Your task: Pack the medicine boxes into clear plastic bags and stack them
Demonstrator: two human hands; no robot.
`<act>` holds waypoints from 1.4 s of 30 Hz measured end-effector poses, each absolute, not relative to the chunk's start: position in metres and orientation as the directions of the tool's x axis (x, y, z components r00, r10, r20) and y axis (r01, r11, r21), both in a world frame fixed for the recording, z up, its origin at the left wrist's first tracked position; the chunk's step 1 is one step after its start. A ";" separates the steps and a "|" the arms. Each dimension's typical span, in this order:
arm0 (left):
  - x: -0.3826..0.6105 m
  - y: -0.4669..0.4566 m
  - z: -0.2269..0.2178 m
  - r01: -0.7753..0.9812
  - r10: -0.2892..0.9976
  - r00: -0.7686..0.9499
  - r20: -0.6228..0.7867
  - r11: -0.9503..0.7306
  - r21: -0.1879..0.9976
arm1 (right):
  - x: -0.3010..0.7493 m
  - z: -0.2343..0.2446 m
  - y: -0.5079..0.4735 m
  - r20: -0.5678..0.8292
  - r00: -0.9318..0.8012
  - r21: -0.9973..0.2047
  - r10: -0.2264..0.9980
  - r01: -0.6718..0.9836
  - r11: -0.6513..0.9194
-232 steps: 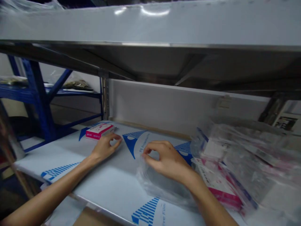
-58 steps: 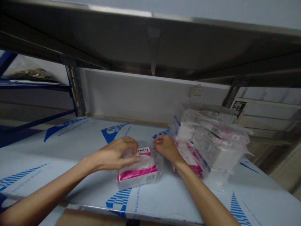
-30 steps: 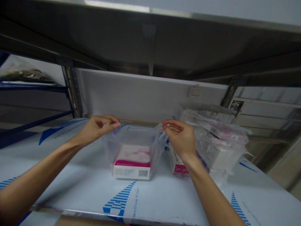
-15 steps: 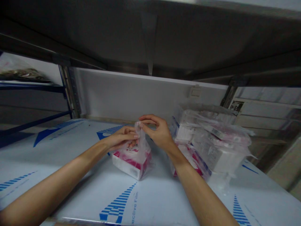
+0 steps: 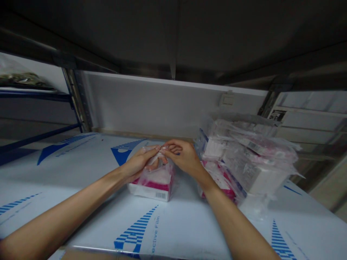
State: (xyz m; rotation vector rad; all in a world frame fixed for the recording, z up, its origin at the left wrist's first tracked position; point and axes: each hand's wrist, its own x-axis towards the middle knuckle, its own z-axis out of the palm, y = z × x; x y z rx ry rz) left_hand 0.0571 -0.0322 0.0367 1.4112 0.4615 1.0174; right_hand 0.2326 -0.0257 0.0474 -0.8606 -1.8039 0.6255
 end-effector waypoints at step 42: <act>0.012 -0.028 0.048 0.522 0.293 0.608 0.738 -0.848 -0.093 | 0.229 0.043 -0.024 0.419 -0.152 -0.899 0.895 0.066 0.432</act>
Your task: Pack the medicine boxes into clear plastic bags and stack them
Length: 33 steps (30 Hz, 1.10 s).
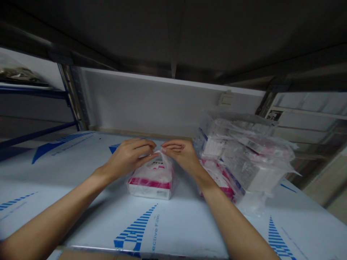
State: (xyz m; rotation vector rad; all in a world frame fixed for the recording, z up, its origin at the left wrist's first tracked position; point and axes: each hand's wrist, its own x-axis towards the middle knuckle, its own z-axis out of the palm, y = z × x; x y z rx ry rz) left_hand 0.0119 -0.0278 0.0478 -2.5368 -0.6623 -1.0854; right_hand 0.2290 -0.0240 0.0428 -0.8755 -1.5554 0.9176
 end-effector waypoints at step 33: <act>0.009 -0.026 0.054 0.083 0.386 0.906 0.174 -0.566 0.820 | 0.260 0.019 -0.010 0.411 -0.419 -0.296 0.810 0.779 0.553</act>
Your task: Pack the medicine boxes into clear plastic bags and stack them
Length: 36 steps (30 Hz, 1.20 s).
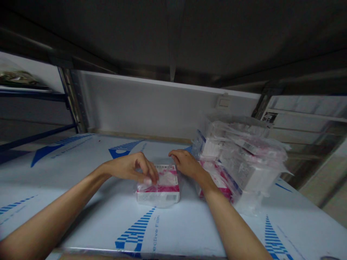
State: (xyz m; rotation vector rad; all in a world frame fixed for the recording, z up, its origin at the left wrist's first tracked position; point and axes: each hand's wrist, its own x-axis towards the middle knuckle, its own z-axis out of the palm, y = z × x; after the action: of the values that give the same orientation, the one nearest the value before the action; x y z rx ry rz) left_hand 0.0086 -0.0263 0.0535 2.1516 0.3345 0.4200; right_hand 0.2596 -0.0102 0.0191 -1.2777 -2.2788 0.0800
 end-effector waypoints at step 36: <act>0.156 -0.057 -0.001 0.284 0.767 0.487 0.417 -0.591 0.755 | 0.279 0.060 -0.094 0.411 0.111 -0.047 0.905 0.994 -0.101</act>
State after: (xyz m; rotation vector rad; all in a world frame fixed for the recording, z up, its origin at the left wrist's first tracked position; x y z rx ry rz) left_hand 0.1560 -0.0571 -0.0014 2.1204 0.8627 1.0197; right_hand 0.2788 -0.0937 0.0596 -2.0833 -1.8635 -0.4032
